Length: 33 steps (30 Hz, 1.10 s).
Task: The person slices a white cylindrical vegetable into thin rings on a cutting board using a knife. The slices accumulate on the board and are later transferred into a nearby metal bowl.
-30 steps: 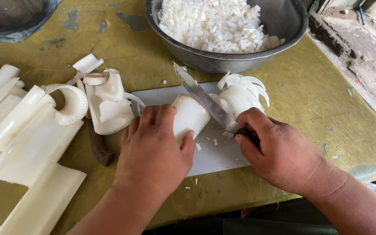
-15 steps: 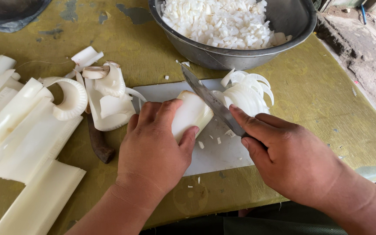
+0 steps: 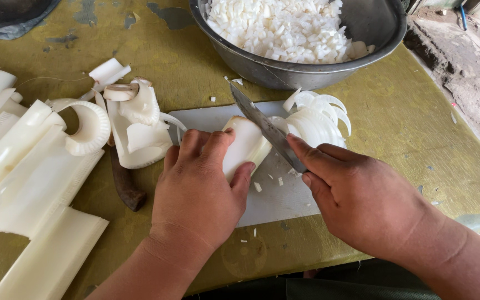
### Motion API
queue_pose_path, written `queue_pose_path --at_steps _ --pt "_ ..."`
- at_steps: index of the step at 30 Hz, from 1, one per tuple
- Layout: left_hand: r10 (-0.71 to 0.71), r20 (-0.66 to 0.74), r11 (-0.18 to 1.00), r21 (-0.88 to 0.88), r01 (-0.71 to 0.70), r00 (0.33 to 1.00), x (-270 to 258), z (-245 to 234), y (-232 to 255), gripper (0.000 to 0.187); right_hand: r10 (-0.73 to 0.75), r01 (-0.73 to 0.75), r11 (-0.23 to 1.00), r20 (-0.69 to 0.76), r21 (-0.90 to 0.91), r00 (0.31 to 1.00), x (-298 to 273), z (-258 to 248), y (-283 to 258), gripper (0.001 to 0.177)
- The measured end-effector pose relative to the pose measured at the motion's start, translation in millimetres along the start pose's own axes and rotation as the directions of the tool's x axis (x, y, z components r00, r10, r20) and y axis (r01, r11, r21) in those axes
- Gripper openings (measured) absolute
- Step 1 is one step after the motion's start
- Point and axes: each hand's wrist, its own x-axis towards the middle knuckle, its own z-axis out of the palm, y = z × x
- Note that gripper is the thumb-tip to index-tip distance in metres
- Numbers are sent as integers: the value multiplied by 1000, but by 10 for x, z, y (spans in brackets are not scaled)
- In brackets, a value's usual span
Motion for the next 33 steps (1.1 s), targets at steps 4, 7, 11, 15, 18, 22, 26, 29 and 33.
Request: queue_pose_path --at_steps 4,7,11,15,18,22,26,29,33 --pt "20 -26 1000 3 -19 999 -10 14 0 51 -115 115 993 -87 -10 990 98 30 -38 60" --pt "21 -31 1000 8 -21 999 -9 20 -3 50 -101 101 995 -64 0 993 209 89 -71 59" --pt "27 -44 1000 2 -27 999 -5 23 -3 50 -101 100 995 -51 -22 994 346 177 -122 55" --pt "18 -40 1000 7 -17 999 -2 13 6 50 -65 66 997 25 -42 998 410 198 -160 56" --pt "-47 11 999 10 47 999 9 2 25 53 18 -13 998 77 -63 997 364 181 -165 60" --pt "-46 -2 999 25 46 999 10 -2 31 49 -57 57 998 2 -30 998 193 131 -135 60" --pt "-49 -6 998 36 49 999 6 0 42 50 -36 36 999 3 -8 999 66 87 -78 60" --pt "-41 -17 998 40 42 999 5 9 50 50 8 -8 1000 -3 12 1000 -2 69 -54 58" --pt "-16 -38 999 42 18 999 -2 14 46 50 -13 19 997 -90 73 996 -66 36 -43 57"
